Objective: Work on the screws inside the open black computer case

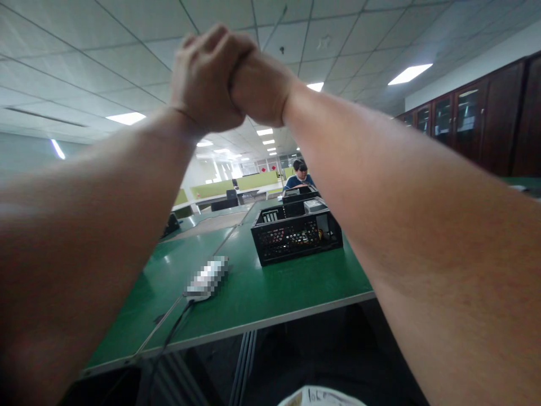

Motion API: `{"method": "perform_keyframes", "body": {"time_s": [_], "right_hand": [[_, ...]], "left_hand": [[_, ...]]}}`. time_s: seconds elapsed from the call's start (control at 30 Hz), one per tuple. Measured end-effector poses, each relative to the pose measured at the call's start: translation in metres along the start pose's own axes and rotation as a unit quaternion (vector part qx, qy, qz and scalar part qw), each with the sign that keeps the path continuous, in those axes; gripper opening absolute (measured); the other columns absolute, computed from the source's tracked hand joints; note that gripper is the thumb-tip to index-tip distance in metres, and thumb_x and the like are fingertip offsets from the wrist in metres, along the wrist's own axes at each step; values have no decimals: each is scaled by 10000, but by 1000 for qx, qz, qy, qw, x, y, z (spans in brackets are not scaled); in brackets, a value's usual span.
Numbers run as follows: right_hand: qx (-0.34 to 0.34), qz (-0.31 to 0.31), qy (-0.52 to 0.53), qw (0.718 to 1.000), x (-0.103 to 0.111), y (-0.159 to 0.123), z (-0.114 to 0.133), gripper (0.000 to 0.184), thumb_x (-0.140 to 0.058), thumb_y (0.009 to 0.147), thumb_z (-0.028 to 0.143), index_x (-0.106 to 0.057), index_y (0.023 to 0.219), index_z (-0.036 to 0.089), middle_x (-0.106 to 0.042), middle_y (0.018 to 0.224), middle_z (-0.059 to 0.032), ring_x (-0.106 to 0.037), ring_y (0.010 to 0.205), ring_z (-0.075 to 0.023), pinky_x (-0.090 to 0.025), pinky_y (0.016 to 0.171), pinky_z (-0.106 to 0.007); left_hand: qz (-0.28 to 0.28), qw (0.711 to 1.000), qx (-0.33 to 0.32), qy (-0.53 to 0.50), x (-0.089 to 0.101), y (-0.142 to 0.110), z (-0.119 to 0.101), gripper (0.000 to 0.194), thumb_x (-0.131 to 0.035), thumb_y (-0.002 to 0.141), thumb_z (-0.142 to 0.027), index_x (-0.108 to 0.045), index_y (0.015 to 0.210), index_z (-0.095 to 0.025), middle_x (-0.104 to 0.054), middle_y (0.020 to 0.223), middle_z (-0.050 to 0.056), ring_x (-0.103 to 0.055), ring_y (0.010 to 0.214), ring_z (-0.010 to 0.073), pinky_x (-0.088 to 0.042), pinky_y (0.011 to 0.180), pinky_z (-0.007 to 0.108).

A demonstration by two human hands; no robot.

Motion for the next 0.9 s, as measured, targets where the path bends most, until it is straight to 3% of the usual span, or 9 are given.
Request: {"method": "perform_keyframes", "body": {"time_s": [0.07, 0.1, 0.17, 0.27, 0.4, 0.47, 0.57, 0.67, 0.9], "right_hand": [[22, 23, -11, 999, -39, -10, 8, 445, -837, 1306, 423, -820, 1651, 142, -780, 1770, -163, -831, 1515, -389, -712, 1285, -640], [33, 38, -14, 999, -63, -18, 14, 450, -889, 1277, 422, -818, 1647, 176, -799, 1741, -167, -841, 1493, -382, -732, 1261, -651], [55, 74, -9, 996, -115, -40, 29, 467, -866, 1293, 402, -785, 1678, 149, -786, 1732, -177, -845, 1457, -332, -727, 1253, -610], [85, 124, 20, 988, -192, -89, 67, 451, -934, 1247, 452, -827, 1620, 222, -842, 1645, -147, -878, 1391, -359, -788, 1171, -599], [111, 181, 63, 975, -279, -167, 132, 449, -931, 1247, 438, -825, 1615, 204, -851, 1611, -152, -888, 1343, -346, -801, 1127, -566], [112, 200, 78, 970, -313, -200, 157, 452, -928, 1249, 443, -823, 1620, 207, -849, 1615, -151, -887, 1346, -347, -802, 1124, -566], [100, 213, 96, 967, -351, -233, 172, 442, -919, 1252, 427, -825, 1617, 196, -852, 1610, -159, -887, 1347, -348, -801, 1127, -561], [86, 215, 108, 967, -375, -245, 170, 457, -931, 1246, 437, -824, 1619, 195, -848, 1618, -161, -885, 1357, -353, -797, 1138, -571], [78, 198, 114, 970, -397, -247, 166, 464, -938, 1242, 445, -824, 1617, 198, -848, 1617, -159, -887, 1349, -350, -799, 1131, -567]], "left_hand": [[33, 999, 34, -26, -32, -29, -18, 650, -913, 1217, -498, -717, 1776, -232, -758, 1762, 182, -766, 1562, 417, -624, 1354, 767], [52, 996, 53, -44, -50, -46, -29, 616, -919, 1214, -518, -750, 1739, -244, -775, 1741, 167, -784, 1541, 418, -663, 1328, 738], [96, 987, 90, -87, -85, -88, -58, 564, -920, 1217, -518, -782, 1688, -241, -799, 1700, 159, -811, 1485, 396, -719, 1261, 696], [159, 965, 144, -152, -131, -168, -119, 499, -917, 1224, -500, -807, 1638, -244, -808, 1684, 153, -830, 1448, 377, -744, 1225, 647], [244, 919, 204, -232, -172, -279, -211, 449, -902, 1237, -499, -823, 1605, -254, -820, 1659, 148, -846, 1390, 349, -768, 1176, 596], [275, 894, 227, -270, -189, -322, -247, 435, -898, 1242, -501, -826, 1593, -255, -831, 1630, 143, -856, 1345, 333, -780, 1141, 572], [291, 866, 252, -321, -210, -357, -277, 402, -878, 1256, -495, -833, 1593, -280, -817, 1674, 147, -845, 1376, 331, -772, 1170, 570], [293, 847, 278, -346, -227, -372, -284, 468, -899, 1240, -494, -811, 1635, -260, -803, 1695, 153, -837, 1418, 357, -763, 1193, 610], [290, 834, 320, -343, -246, -386, -286, 476, -904, 1236, -494, -809, 1638, -257, -801, 1699, 153, -834, 1430, 364, -758, 1203, 621]]}}
Point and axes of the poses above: each hand's wrist, its own y-axis towards the middle knuckle, its own x-axis out of the back of the hand, z = x × y, the point moved 5 cm from there along y, towards the middle knuckle
